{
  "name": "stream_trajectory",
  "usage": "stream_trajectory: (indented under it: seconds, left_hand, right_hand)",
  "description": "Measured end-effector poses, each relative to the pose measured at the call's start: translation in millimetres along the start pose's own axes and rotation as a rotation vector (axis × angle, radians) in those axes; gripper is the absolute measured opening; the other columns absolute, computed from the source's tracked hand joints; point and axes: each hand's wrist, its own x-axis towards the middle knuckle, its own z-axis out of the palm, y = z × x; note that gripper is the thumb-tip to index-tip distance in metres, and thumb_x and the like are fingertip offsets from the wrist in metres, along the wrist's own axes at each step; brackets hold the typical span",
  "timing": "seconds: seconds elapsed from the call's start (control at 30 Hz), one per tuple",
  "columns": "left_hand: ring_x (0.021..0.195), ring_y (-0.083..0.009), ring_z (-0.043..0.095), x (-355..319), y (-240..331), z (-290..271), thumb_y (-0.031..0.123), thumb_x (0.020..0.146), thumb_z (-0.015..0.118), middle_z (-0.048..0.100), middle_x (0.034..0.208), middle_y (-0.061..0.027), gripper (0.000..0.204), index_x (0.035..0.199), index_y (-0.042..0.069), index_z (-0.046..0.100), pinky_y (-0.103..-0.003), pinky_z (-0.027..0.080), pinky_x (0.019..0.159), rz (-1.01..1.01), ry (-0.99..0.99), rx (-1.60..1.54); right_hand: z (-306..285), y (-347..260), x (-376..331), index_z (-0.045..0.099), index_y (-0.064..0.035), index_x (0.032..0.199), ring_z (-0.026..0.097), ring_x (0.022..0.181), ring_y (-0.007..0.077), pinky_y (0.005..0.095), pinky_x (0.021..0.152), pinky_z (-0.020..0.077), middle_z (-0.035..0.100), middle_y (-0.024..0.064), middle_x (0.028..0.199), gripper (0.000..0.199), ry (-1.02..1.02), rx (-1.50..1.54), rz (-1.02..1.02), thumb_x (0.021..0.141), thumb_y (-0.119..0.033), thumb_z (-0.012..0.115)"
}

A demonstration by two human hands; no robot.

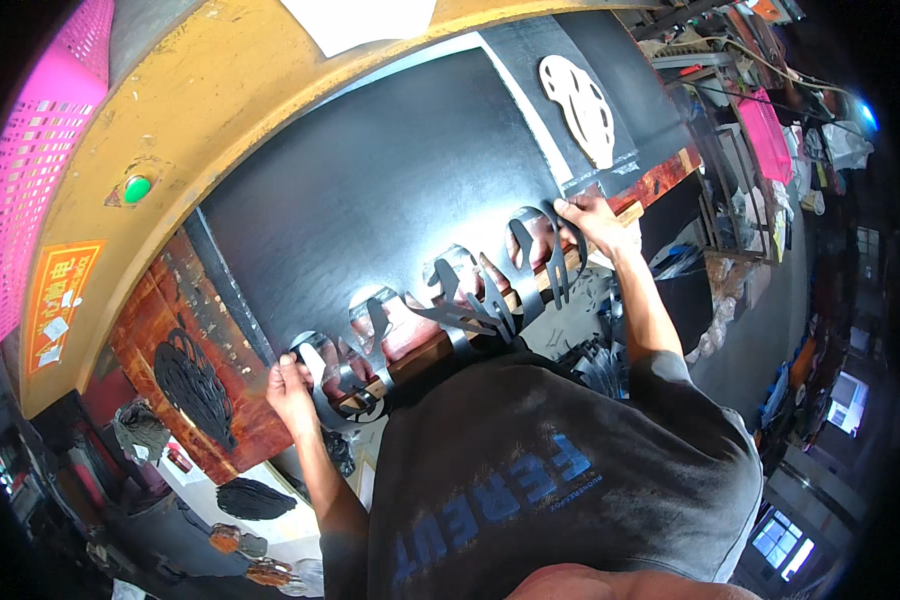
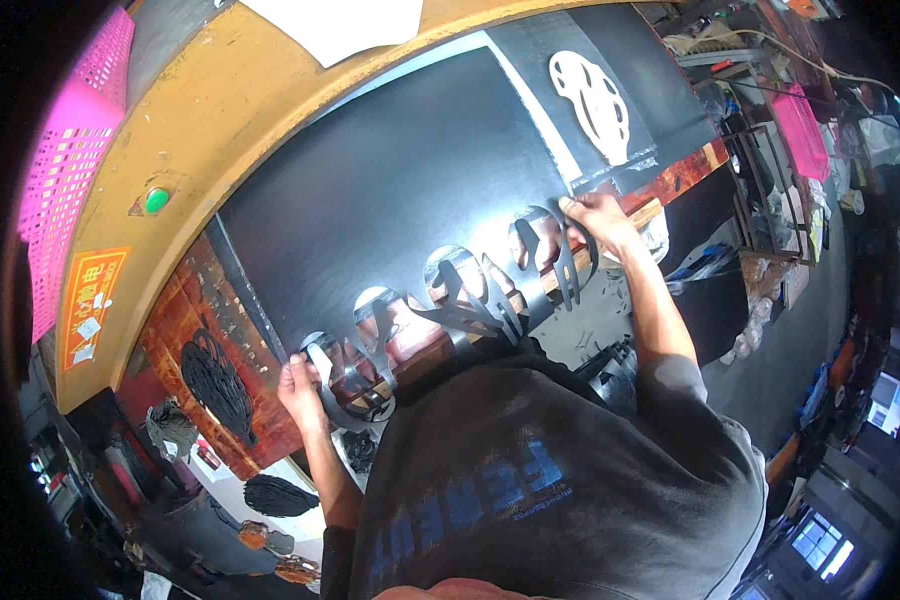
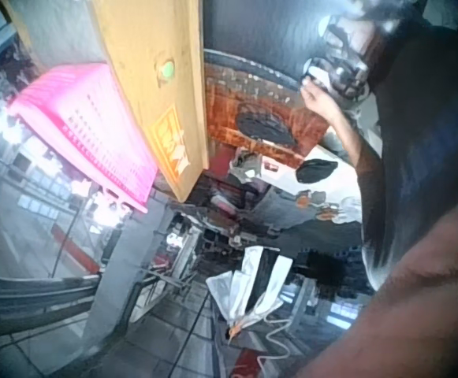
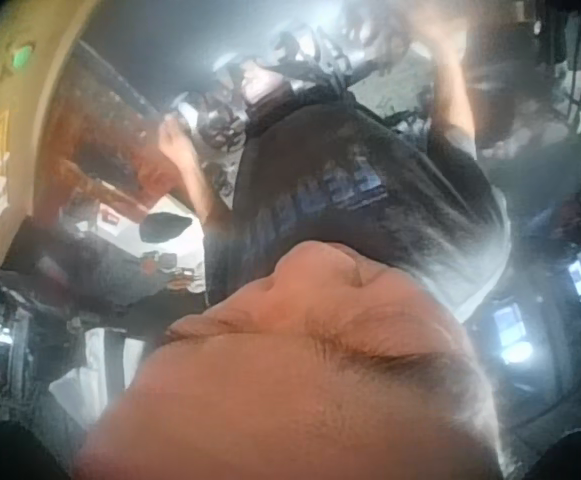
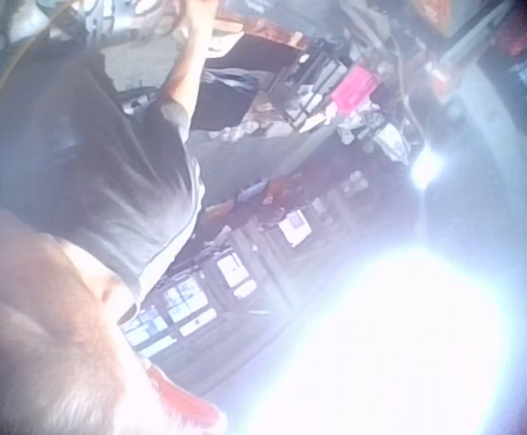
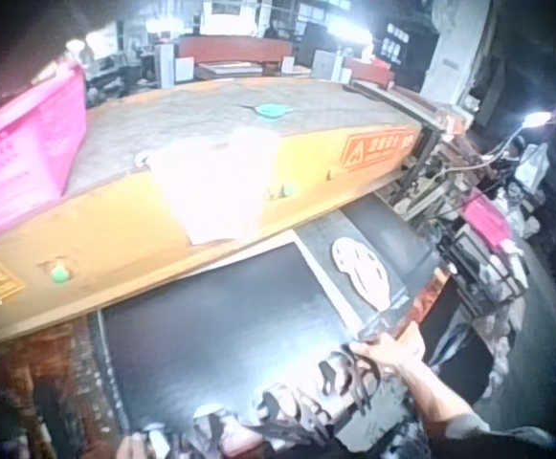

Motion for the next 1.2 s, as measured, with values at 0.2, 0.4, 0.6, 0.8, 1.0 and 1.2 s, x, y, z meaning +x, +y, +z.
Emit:
stream_trajectory:
  seconds: [0.2, 0.4, 0.6, 0.8, 1.0, 1.2]
  left_hand:
    - [0.059, -0.0051, 0.052, 26.9, 34.7, 21.7, 0.034, 0.110, 0.066, 0.063, 0.069, 0.0034, 0.035, 0.083, 0.011, 0.068, -0.023, 0.041, 0.055, 0.080, 0.018, 0.082]
    - [0.071, -0.0106, 0.063, 4.8, -6.4, 7.8, 0.033, 0.109, 0.066, 0.072, 0.076, -0.0017, 0.037, 0.097, 0.001, 0.079, -0.030, 0.051, 0.068, -0.005, 0.066, 0.365]
    - [0.084, -0.0107, 0.063, -8.1, -43.7, 5.2, 0.035, 0.111, 0.065, 0.074, 0.086, -0.0001, 0.039, 0.097, 0.002, 0.080, -0.031, 0.054, 0.082, -0.077, 0.057, 0.321]
    - [0.073, -0.0081, 0.062, -12.1, -36.5, 1.8, 0.047, 0.112, 0.058, 0.070, 0.081, 0.0009, 0.050, 0.097, 0.005, 0.079, -0.027, 0.049, 0.067, 0.017, 0.053, 0.073]
    - [0.081, -0.0074, 0.062, -8.3, -40.3, -6.4, 0.048, 0.113, 0.057, 0.072, 0.089, 0.0019, 0.050, 0.102, 0.004, 0.078, -0.026, 0.050, 0.075, -0.050, -0.023, 0.043]
    - [0.088, -0.0079, 0.063, -12.2, -41.6, -8.2, 0.042, 0.113, 0.059, 0.074, 0.097, 0.0013, 0.045, 0.104, 0.002, 0.077, -0.028, 0.051, 0.080, 0.139, -0.120, -0.055]
  right_hand:
    - [0.8, -19.3, 58.7, 0.067, -0.0071, 0.084, 0.056, 0.056, 0.0080, 0.0287, 0.055, 0.0454, 0.064, -0.0003, 0.066, 0.029, 0.226, -0.105, -0.335, 0.104, -0.027, 0.071]
    - [-48.2, -16.8, 65.5, 0.076, -0.0013, 0.123, 0.075, 0.111, 0.0383, 0.0454, 0.100, 0.0565, 0.076, 0.0268, 0.116, 0.062, 0.628, -0.712, -0.464, 0.090, -0.054, 0.080]
    - [-113.0, -26.7, 174.8, 0.046, -0.0145, 0.163, 0.045, 0.149, 0.0503, 0.0517, 0.125, 0.0375, 0.031, 0.0318, 0.169, 0.105, 0.502, -1.048, -0.325, 0.078, -0.061, 0.086]
    - [-113.9, -29.9, 201.7, 0.054, -0.0234, 0.160, 0.050, 0.146, 0.0440, 0.0486, 0.121, 0.0434, 0.037, 0.0251, 0.167, 0.096, 0.596, -0.937, -0.397, 0.073, -0.052, 0.084]
    - [-60.8, -78.3, 114.5, 0.069, -0.0008, 0.142, 0.067, 0.087, 0.0133, 0.0283, 0.079, 0.0534, 0.076, 0.0061, 0.102, 0.073, 0.414, -0.248, -0.380, 0.077, -0.029, 0.088]
    - [106.5, -121.5, -24.1, 0.074, -0.0065, 0.138, 0.070, 0.112, 0.0208, 0.0336, 0.097, 0.0556, 0.072, 0.0115, 0.129, 0.065, 0.134, -0.310, -0.646, 0.077, -0.023, 0.087]
